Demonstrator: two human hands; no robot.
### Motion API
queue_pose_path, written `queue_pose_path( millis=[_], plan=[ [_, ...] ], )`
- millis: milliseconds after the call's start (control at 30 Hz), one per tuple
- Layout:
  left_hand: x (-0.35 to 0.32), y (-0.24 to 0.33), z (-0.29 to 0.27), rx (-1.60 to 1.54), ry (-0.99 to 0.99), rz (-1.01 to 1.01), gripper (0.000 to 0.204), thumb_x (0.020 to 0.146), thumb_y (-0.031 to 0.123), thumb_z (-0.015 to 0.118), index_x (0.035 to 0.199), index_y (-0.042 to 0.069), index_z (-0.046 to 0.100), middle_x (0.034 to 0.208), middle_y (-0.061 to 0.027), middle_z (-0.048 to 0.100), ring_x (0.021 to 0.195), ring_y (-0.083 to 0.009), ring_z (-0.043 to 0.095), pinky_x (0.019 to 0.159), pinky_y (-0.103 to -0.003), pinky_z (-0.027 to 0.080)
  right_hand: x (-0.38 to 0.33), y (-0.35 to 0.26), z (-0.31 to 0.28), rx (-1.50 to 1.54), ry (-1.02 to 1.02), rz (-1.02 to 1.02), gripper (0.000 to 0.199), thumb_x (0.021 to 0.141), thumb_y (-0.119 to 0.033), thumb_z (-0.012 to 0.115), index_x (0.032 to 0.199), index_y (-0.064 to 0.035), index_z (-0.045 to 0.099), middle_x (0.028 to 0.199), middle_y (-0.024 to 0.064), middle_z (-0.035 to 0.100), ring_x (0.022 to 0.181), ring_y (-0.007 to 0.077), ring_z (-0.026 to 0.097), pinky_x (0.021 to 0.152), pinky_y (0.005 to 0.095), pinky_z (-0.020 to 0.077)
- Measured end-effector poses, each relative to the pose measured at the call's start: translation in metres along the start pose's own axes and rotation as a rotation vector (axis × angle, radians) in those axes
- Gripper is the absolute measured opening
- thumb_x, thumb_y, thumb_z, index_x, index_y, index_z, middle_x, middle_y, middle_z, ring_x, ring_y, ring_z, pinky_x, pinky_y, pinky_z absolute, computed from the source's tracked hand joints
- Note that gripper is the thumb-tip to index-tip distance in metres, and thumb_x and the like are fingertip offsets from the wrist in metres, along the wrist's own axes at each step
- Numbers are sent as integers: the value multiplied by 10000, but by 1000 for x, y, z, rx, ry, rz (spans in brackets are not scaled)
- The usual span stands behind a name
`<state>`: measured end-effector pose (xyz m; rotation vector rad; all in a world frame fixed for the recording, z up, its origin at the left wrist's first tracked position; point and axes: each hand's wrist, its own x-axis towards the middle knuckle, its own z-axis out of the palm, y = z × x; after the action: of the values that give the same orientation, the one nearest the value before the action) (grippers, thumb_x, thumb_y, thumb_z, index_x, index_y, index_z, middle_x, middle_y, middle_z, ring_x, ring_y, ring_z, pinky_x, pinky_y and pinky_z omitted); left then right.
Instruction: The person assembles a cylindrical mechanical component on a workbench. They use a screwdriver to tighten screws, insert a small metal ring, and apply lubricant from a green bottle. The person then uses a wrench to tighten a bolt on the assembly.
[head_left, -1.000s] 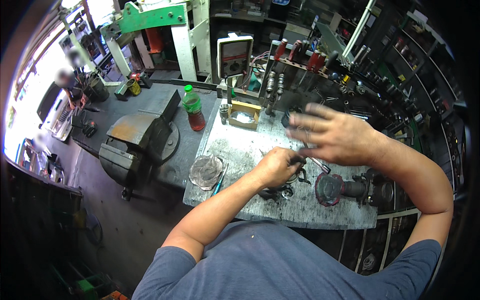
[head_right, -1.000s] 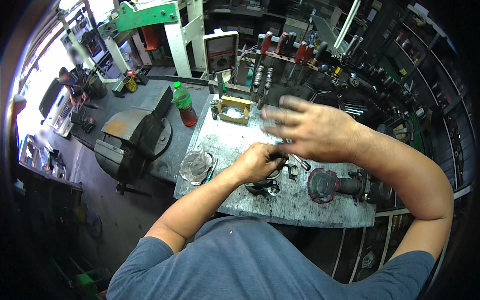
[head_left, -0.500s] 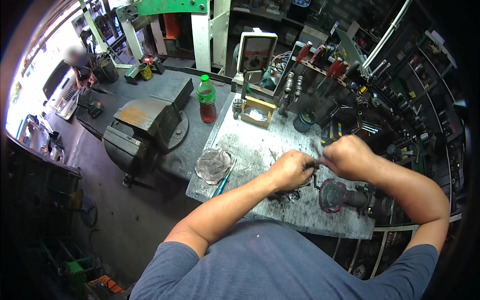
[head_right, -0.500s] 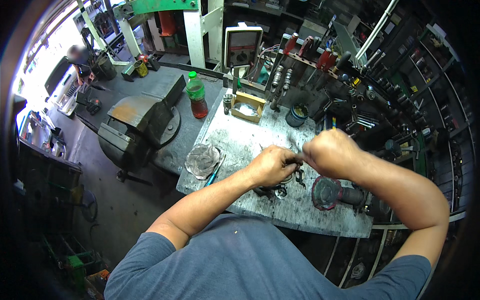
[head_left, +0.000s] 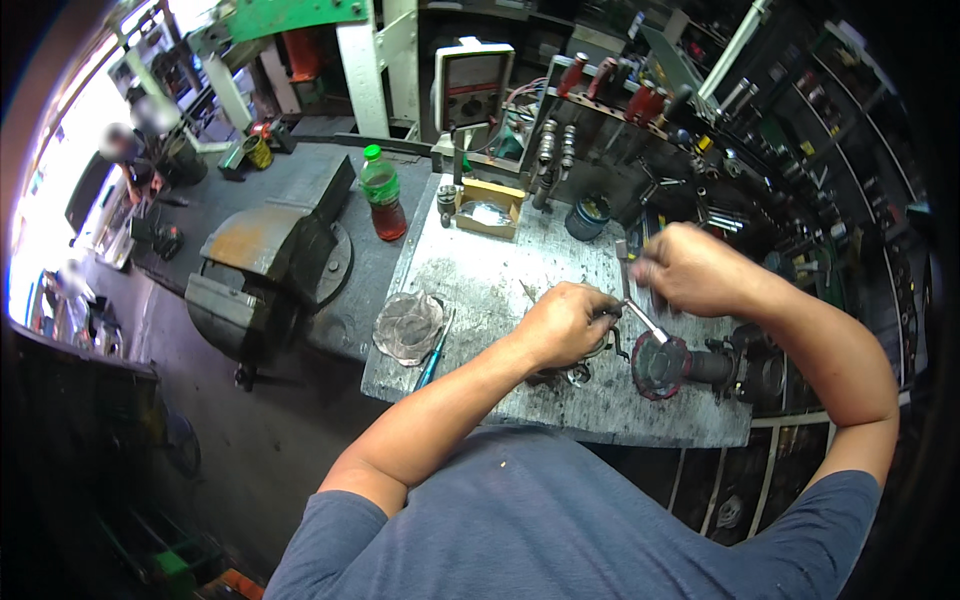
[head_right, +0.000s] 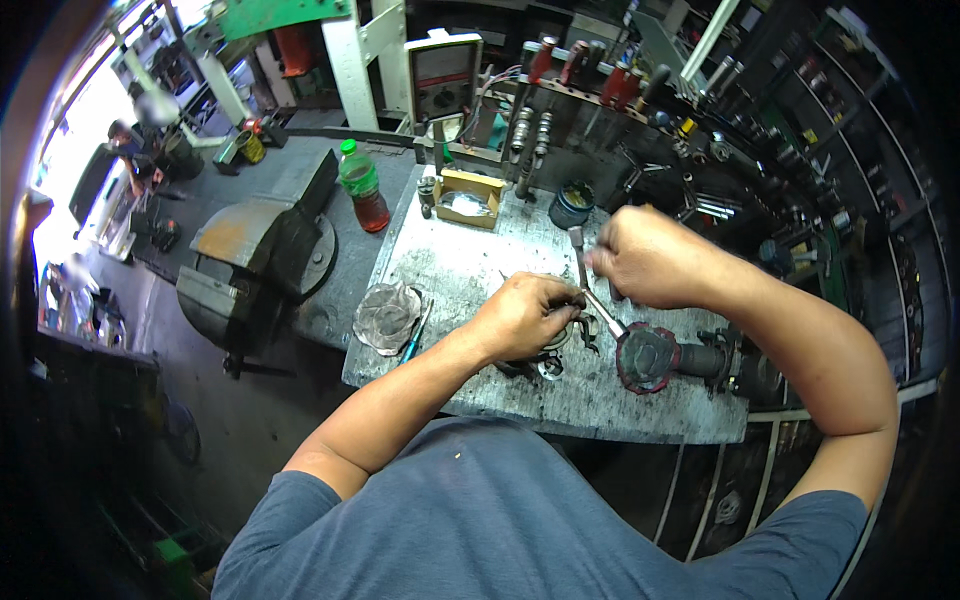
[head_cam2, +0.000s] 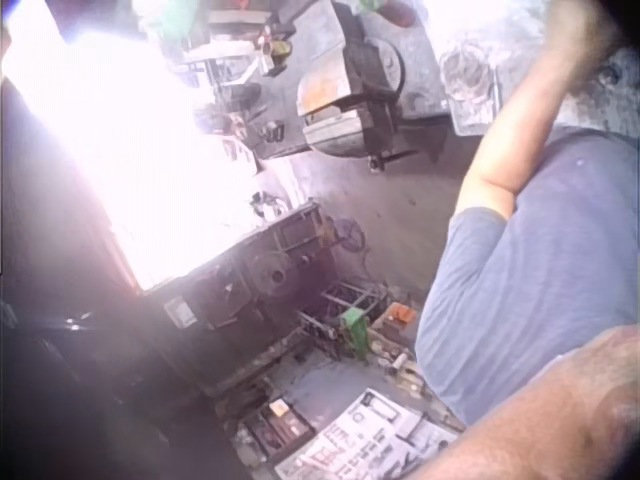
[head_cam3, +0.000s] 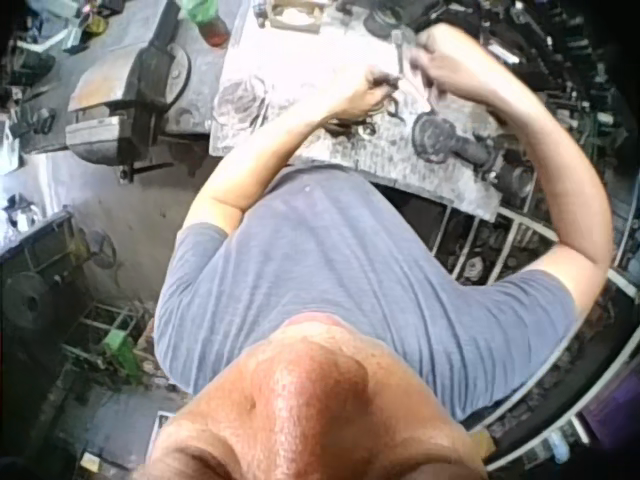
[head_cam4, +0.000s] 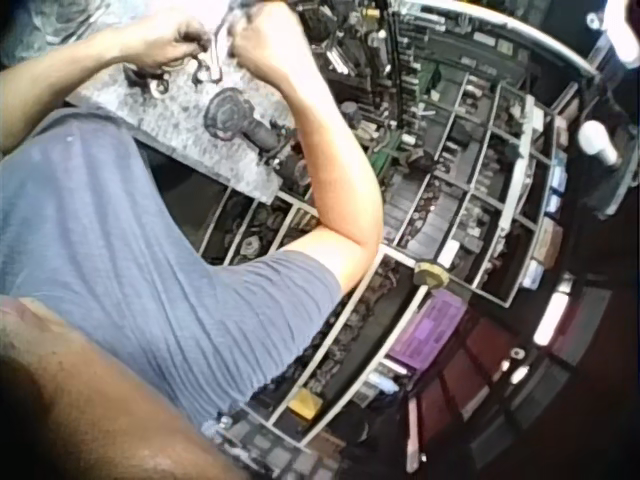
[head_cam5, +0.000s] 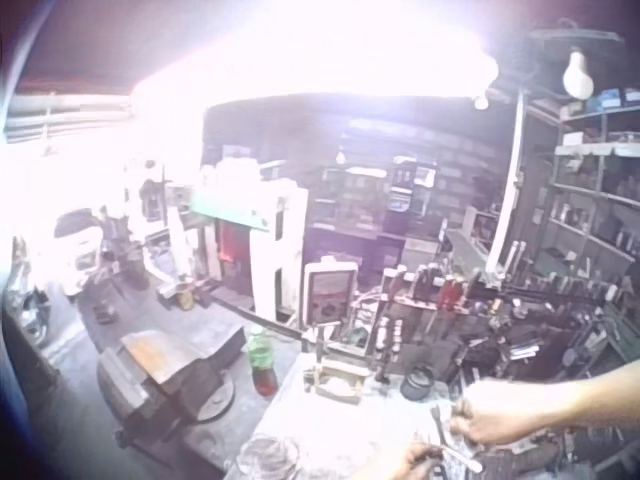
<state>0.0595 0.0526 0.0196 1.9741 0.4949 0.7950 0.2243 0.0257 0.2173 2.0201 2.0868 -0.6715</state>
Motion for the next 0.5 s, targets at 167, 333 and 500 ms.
queue_pose_path(
  millis=[167,333,500],
  plan=[
    [2,4,-5,-24,-76,-104,238,984,126,734,1171,16,832,1076,-225,814,1018,-391,798,939,-459,623,-17,8,-14,-1046,178,-966,258,974,-282,684,1121,-143,844,1248,108,814,1253,275,757,1221,514,489],
    [1,10,-2,16,-40,-148,237,989,136,753,1156,-14,828,1090,-236,819,1041,-383,807,948,-439,621,-4,6,15,-52,-41,-101,470,1040,-331,723,833,87,788,826,255,794,780,403,796,771,505,628],
    [5,7,-4,-42,-78,-177,225,990,135,760,1145,-13,829,1046,-226,823,1007,-369,815,926,-442,621,-8,32,1,-779,566,-961,222,1028,-266,723,1147,-100,811,1198,94,815,1307,282,702,1235,489,464]
  ],
)
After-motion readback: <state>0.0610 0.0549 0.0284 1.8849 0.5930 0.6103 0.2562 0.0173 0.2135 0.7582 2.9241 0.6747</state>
